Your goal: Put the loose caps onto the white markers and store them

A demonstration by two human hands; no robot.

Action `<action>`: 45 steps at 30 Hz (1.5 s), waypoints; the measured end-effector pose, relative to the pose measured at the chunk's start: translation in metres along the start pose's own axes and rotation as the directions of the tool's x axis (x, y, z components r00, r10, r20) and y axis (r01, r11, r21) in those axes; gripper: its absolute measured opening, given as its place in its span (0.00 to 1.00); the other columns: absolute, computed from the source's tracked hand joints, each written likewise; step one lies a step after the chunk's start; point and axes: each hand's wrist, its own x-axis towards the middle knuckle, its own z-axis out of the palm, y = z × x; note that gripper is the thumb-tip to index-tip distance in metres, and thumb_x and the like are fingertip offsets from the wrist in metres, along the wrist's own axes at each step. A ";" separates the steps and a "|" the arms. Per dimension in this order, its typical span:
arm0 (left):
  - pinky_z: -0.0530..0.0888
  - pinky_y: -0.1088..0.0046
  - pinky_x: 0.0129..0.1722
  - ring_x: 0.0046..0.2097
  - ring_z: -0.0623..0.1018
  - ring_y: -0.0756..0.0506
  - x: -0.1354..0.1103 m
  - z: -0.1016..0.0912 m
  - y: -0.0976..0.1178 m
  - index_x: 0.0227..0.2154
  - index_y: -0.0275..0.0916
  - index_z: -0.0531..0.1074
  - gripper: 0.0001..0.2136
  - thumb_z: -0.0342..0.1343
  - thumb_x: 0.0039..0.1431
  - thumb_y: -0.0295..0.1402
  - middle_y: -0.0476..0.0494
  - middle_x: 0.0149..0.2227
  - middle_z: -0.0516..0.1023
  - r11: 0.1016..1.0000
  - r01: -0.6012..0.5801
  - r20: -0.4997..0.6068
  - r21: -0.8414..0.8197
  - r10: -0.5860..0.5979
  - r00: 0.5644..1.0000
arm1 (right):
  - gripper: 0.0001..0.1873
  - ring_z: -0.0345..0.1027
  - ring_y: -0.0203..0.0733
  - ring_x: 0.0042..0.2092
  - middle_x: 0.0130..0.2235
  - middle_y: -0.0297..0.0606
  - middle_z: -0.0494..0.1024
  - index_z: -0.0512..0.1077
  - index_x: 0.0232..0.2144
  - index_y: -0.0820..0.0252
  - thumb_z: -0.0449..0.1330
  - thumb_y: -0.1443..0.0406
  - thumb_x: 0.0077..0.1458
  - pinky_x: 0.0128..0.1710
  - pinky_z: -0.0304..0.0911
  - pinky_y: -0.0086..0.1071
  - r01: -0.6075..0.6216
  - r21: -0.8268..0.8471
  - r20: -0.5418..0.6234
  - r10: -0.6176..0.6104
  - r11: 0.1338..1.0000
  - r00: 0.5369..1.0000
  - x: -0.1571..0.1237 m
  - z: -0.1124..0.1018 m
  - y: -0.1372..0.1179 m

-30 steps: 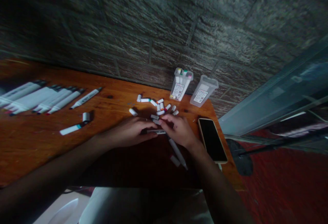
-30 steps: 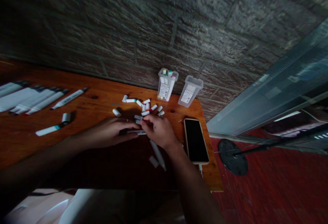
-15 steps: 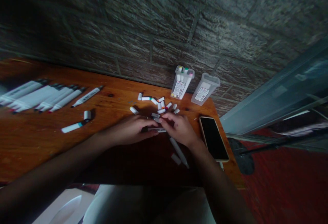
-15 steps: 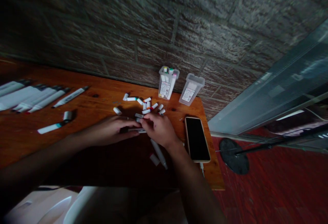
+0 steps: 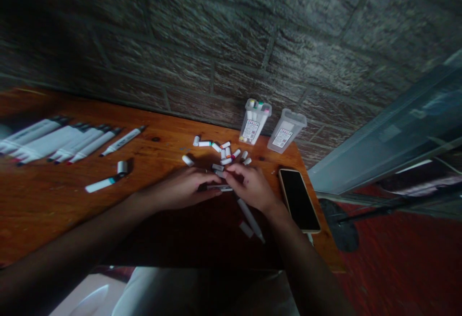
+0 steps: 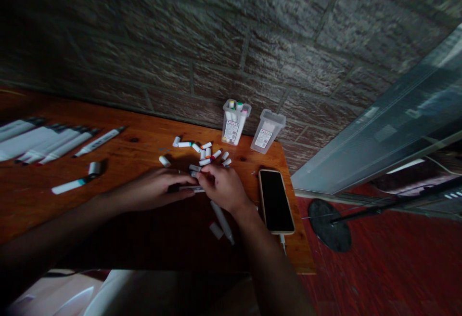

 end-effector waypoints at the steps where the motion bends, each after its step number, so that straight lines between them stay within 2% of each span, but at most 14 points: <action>1: 0.72 0.71 0.45 0.44 0.79 0.46 0.000 0.000 0.000 0.46 0.44 0.76 0.10 0.53 0.66 0.36 0.49 0.45 0.81 1.000 0.006 0.020 0.006 -0.006 1.000 | 0.10 0.72 0.37 0.33 0.34 0.34 0.82 0.76 0.37 0.56 0.55 0.61 0.63 0.35 0.63 0.30 -0.001 -0.002 0.002 0.001 1.000 1.000 0.000 0.000 0.000; 3: 0.72 0.70 0.47 0.47 0.79 0.45 -0.001 0.000 -0.001 0.48 0.44 0.75 0.11 0.52 0.67 0.37 0.48 0.47 0.80 1.000 0.004 0.061 0.021 -0.005 0.998 | 0.10 0.72 0.36 0.33 0.35 0.35 0.81 0.76 0.37 0.56 0.55 0.61 0.63 0.35 0.63 0.30 -0.001 -0.008 0.007 0.001 1.000 1.000 0.000 0.000 0.000; 11: 0.72 0.70 0.47 0.48 0.79 0.44 -0.002 0.006 -0.005 0.47 0.46 0.75 0.12 0.52 0.66 0.41 0.48 0.48 0.80 0.995 0.031 0.062 0.091 -0.036 0.997 | 0.09 0.72 0.36 0.34 0.35 0.35 0.81 0.75 0.37 0.57 0.56 0.61 0.63 0.36 0.62 0.30 -0.002 -0.020 0.036 0.003 1.000 0.999 -0.001 -0.001 0.001; 16: 0.71 0.69 0.51 0.51 0.78 0.43 -0.004 0.007 -0.004 0.52 0.49 0.73 0.14 0.52 0.66 0.42 0.49 0.52 0.78 0.995 0.017 0.049 0.098 -0.022 0.999 | 0.09 0.72 0.37 0.35 0.35 0.35 0.81 0.74 0.37 0.56 0.56 0.61 0.63 0.37 0.62 0.30 0.004 -0.051 0.072 0.000 0.999 0.997 -0.002 -0.002 -0.002; 25: 0.71 0.66 0.53 0.52 0.77 0.42 -0.004 0.006 -0.004 0.52 0.46 0.73 0.14 0.51 0.66 0.41 0.48 0.54 0.77 0.993 0.013 0.060 0.116 -0.020 0.998 | 0.07 0.73 0.40 0.38 0.37 0.36 0.81 0.74 0.37 0.55 0.57 0.61 0.63 0.38 0.62 0.32 0.011 -0.080 0.110 -0.002 0.997 0.994 -0.002 -0.005 -0.007; 31: 0.72 0.68 0.51 0.51 0.78 0.43 -0.002 0.007 -0.008 0.52 0.48 0.73 0.14 0.51 0.67 0.41 0.48 0.52 0.78 0.996 0.012 0.078 0.092 -0.019 0.997 | 0.07 0.72 0.38 0.35 0.35 0.34 0.81 0.74 0.37 0.55 0.57 0.62 0.62 0.36 0.61 0.30 0.014 -0.069 0.085 -0.008 0.998 0.996 -0.001 -0.003 -0.002; 36: 0.72 0.71 0.46 0.46 0.79 0.45 -0.001 0.004 -0.003 0.44 0.45 0.76 0.11 0.52 0.66 0.41 0.48 0.45 0.81 0.997 0.057 0.067 0.059 -0.061 0.996 | 0.07 0.73 0.37 0.36 0.36 0.35 0.81 0.75 0.38 0.56 0.56 0.63 0.62 0.37 0.63 0.30 0.006 -0.007 0.063 -0.006 1.000 0.998 -0.002 -0.004 -0.001; 45: 0.70 0.73 0.40 0.39 0.79 0.46 -0.003 0.006 -0.006 0.36 0.40 0.77 0.11 0.52 0.66 0.39 0.46 0.37 0.81 0.997 0.055 -0.013 0.061 -0.055 0.998 | 0.08 0.73 0.36 0.33 0.35 0.34 0.82 0.76 0.36 0.56 0.58 0.62 0.62 0.35 0.62 0.29 -0.005 0.011 0.039 0.005 1.000 0.999 -0.002 -0.004 0.001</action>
